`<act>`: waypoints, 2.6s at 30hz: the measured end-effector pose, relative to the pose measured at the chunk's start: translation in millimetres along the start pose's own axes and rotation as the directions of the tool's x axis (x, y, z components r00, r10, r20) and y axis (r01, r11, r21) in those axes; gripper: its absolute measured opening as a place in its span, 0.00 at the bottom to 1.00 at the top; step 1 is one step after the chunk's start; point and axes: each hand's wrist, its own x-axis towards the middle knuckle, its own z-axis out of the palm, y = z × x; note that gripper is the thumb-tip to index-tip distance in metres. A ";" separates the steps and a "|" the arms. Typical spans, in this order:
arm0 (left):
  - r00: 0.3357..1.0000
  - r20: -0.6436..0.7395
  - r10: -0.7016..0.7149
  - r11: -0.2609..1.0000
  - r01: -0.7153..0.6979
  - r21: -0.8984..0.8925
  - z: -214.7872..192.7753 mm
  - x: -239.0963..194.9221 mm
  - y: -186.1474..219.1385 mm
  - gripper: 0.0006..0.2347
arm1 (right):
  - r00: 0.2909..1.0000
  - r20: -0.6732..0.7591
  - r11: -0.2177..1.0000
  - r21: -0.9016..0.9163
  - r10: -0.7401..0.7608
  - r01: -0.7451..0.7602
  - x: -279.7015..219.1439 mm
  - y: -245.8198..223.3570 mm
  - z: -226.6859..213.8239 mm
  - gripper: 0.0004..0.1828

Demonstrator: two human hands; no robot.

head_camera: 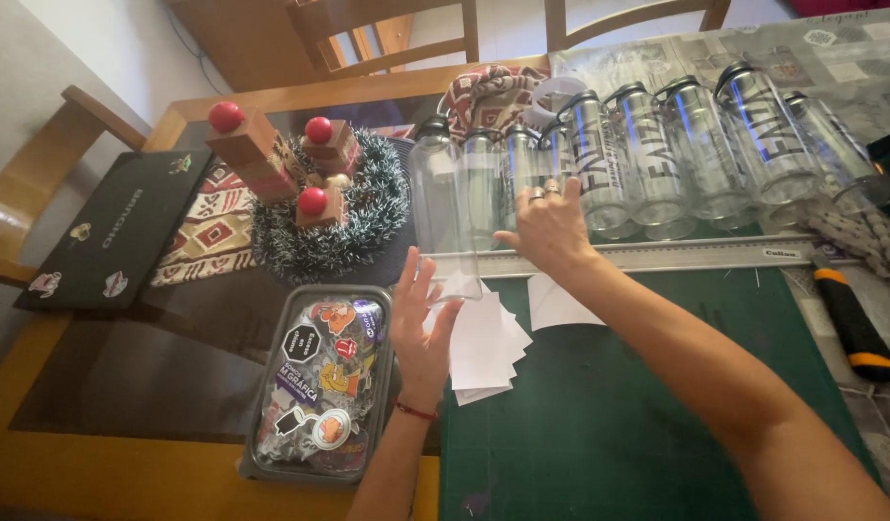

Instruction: The person applies a pre-cut sticker to a clear plastic water bottle. They peel the sticker from its backing, position it on the bottle, and smooth it down with their fingers. The process is repeated for a second bottle.

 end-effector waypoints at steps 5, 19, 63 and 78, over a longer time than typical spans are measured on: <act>0.999 0.037 0.040 0.999 -0.040 0.020 -2.9 1.2 4.9 0.26 | 0.994 -0.112 0.998 0.070 0.010 -0.002 -20.1 17.4 -53.3 0.37; 0.751 0.539 0.382 0.924 -0.322 -0.206 5.0 -21.7 60.7 0.19 | 0.929 -0.297 0.971 -0.153 -0.222 0.184 -178.2 137.8 -217.6 0.30; 0.698 0.573 0.430 0.857 -0.515 -0.016 53.7 -55.8 49.5 0.15 | 0.802 -0.003 0.799 -0.087 -0.598 0.595 -139.0 61.2 -28.6 0.21; 0.775 0.524 0.353 0.891 -0.449 0.064 41.7 -43.9 45.1 0.12 | 0.788 -0.135 0.788 0.063 -0.601 0.612 -130.6 69.5 -72.9 0.23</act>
